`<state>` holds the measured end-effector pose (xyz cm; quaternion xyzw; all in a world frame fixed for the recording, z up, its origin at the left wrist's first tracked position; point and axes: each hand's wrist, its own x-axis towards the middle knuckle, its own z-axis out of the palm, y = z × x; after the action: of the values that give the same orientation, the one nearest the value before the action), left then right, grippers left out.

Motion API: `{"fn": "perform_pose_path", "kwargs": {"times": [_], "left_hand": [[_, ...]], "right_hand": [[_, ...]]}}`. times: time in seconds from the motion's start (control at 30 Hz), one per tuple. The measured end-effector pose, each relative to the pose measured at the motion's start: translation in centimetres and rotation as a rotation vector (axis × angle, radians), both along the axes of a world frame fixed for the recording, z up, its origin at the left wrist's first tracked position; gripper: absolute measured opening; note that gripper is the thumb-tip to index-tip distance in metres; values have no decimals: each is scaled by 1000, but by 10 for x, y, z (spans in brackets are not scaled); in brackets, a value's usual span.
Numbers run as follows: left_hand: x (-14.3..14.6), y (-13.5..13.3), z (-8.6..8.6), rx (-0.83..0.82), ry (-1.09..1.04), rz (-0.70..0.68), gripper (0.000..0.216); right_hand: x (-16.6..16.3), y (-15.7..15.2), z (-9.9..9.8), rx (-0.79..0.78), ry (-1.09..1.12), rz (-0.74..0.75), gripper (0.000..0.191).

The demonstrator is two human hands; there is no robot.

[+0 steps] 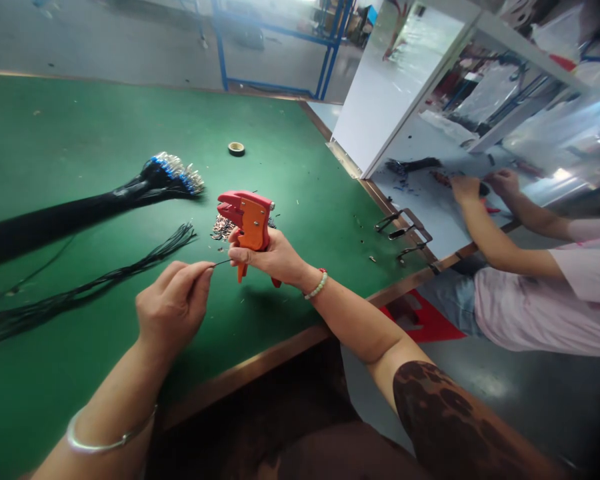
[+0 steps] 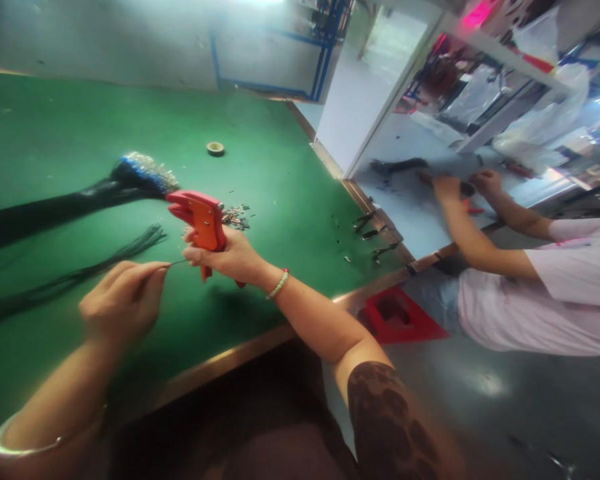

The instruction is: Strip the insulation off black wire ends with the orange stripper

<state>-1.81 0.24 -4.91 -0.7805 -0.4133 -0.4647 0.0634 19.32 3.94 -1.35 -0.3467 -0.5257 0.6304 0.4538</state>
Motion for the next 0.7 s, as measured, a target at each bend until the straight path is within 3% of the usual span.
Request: {"fn": "perform_pose_path", "kwargs": {"times": [0.23,0.5,0.7], "left_hand": [[0,-2,0,-85,-8,33,12],[-4,0,11,-113,-84,106,16],[-4,0,9,-68,-53,84,11]], "right_hand": [[-3,-2,3,-28,0,-23,44],[17,16,0,49,24,-239,43],[30,22,1,281,-412,-357,34]]}}
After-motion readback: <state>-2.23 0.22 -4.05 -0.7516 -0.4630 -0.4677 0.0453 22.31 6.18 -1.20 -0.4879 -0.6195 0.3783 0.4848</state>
